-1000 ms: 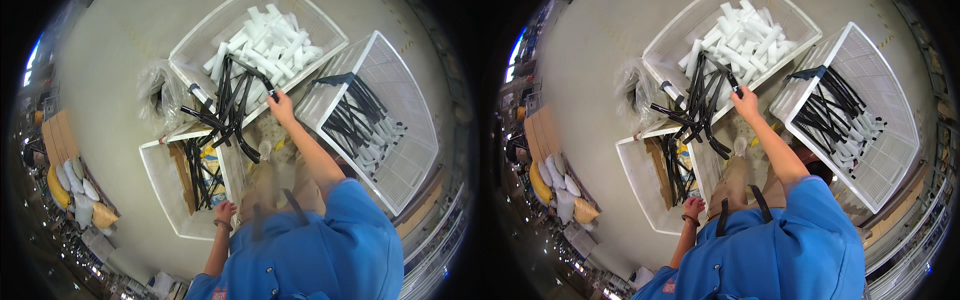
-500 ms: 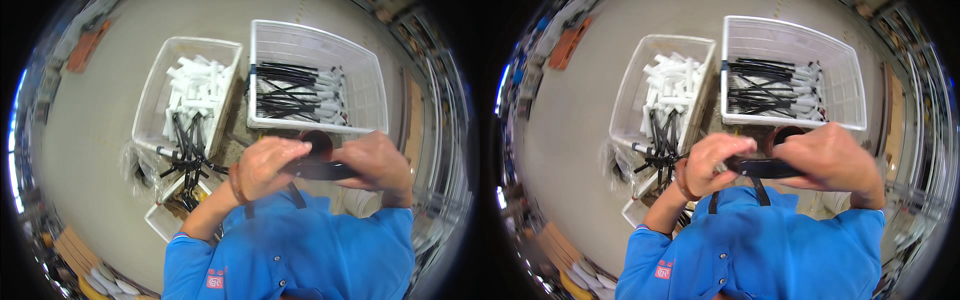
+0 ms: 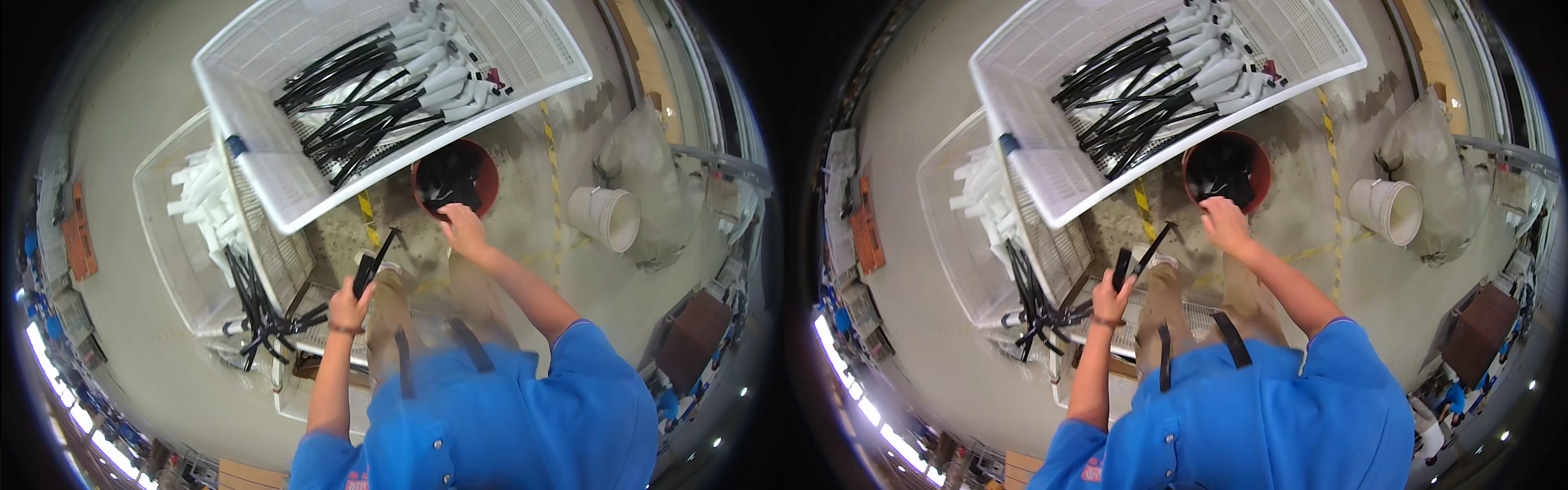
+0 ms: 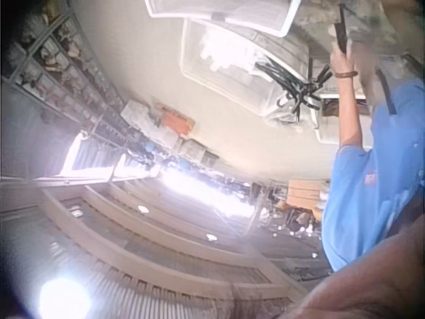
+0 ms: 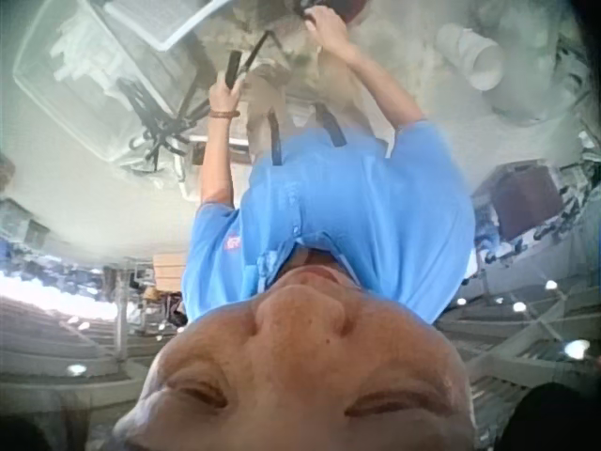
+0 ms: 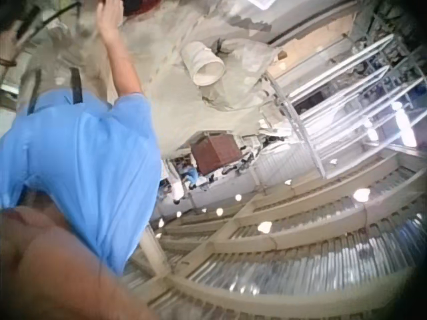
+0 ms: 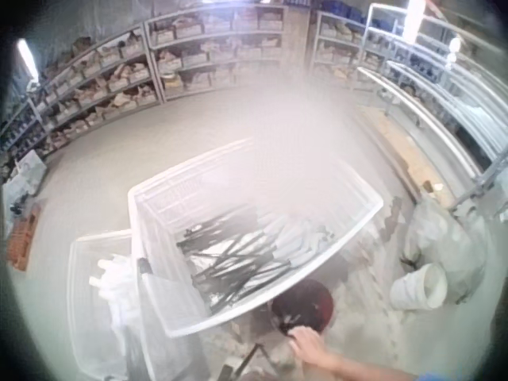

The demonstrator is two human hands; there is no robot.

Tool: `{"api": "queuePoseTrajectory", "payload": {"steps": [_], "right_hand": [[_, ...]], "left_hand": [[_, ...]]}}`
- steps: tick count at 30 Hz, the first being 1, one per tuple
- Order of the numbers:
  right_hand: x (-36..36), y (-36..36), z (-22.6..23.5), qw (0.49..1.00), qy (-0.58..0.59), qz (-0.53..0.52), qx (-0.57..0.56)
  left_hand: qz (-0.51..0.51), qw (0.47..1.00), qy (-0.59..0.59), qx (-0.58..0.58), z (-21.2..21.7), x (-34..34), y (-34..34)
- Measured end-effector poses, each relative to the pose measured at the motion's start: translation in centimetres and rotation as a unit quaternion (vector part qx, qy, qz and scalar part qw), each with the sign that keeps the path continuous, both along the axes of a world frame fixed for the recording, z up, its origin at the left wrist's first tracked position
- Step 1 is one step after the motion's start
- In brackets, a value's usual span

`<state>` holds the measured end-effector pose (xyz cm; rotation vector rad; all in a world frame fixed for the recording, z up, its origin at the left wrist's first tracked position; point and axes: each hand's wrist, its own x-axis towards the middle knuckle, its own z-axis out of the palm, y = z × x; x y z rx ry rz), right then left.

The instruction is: The person repeatedly picks black curved rods from a basket, dips them into a small red bucket, and then inserts white plastic caps onto the rod ends. The assembled units are placed into a white basket. The process is repeated continuously throughout the clip.

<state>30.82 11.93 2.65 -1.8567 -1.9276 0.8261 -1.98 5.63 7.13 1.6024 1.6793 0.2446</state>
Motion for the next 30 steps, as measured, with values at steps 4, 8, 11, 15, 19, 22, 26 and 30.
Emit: {"api": "queuePoseTrajectory", "payload": {"steps": [4,8,11,15,19,22,26,30], "right_hand": [[8.9,1.2,-18.1,0.964,-0.185,-0.046,-0.186],[12.0,2.5,-35.0,0.918,-0.258,-0.051,-0.297],[12.9,2.4,-45.9,0.899,-0.236,-0.086,-0.358],[16.2,1.9,-53.4,0.885,-0.327,0.068,-0.323],[16.7,5.2,-49.9,0.922,-0.207,0.04,-0.326],[15.8,8.1,-40.9,0.907,-0.126,-0.018,-0.402],[14.3,6.0,-25.6,0.934,0.04,-0.122,-0.333],[14.6,2.8,-11.6,0.923,0.145,-0.146,-0.325]], "left_hand": [[0.137,0.99,-0.021,0.002,-3.5,1.6,-1.4],[0.405,0.914,-0.024,-0.018,-6.1,-0.4,-3.1],[0.558,0.818,-0.094,0.103,-7.0,-1.3,-3.0],[0.311,0.934,-0.108,0.141,-6.0,0.2,-2.2],[0.59,0.732,-0.332,0.081,-5.7,0.9,-1.8],[0.288,0.941,-0.089,0.157,-6.9,0.8,-2.5],[0.247,0.967,0.0,0.059,-6.2,2.4,-1.9],[0.17,0.983,0.021,0.067,-4.6,5.4,2.5]]}}
